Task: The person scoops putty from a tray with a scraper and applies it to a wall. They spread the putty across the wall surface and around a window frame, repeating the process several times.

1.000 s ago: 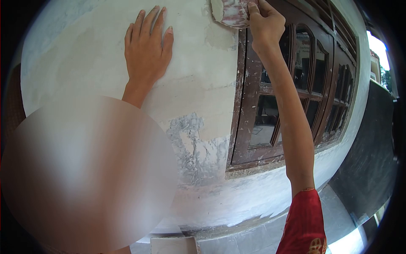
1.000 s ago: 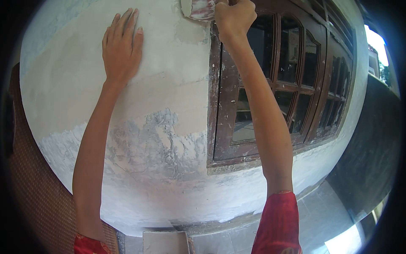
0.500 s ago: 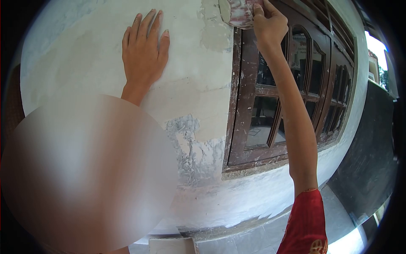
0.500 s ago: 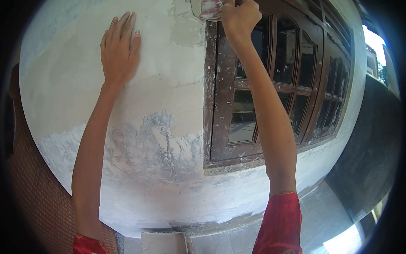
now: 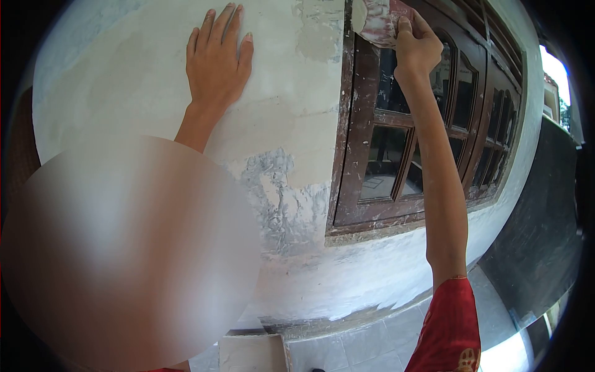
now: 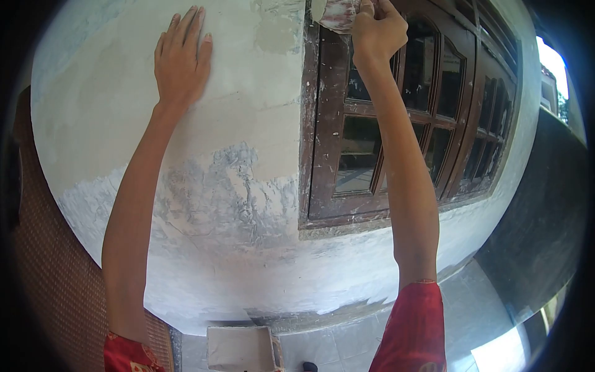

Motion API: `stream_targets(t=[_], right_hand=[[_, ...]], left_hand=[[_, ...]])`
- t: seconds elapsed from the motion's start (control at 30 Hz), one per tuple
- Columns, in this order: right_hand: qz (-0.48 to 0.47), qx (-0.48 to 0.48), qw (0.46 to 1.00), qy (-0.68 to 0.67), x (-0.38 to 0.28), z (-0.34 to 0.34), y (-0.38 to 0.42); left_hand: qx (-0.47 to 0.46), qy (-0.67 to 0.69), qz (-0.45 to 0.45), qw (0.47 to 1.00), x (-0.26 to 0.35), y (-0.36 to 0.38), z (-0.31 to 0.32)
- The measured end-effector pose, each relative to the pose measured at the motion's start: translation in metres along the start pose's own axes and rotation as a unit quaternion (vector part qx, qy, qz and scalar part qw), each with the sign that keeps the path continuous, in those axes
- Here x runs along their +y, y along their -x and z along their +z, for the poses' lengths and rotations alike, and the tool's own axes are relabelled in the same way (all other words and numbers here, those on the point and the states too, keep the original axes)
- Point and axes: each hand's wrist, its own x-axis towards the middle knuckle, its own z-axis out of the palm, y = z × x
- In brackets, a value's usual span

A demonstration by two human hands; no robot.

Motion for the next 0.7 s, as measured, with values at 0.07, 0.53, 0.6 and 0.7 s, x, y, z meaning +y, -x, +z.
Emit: stream_targets(t=[0.07,0.53,0.6,0.7], right_hand=[[0.033,0.005,0.999,-0.001,-0.016,-0.004,0.004],[0.135,-0.132,0.977,-0.102,-0.111,0.003,0.088],[0.155,-0.141,0.972,-0.109,-0.125,0.002,0.105],[0.182,-0.166,0.961,-0.122,-0.142,-0.007,0.124]], left_hand=[[-0.020,0.009,-0.004,1.000,0.003,0.004,-0.012],[-0.098,0.133,-0.075,0.983,-0.028,0.055,-0.125],[-0.109,0.132,-0.081,0.982,-0.034,0.066,-0.145],[-0.128,0.127,-0.081,0.980,-0.038,0.081,-0.180]])
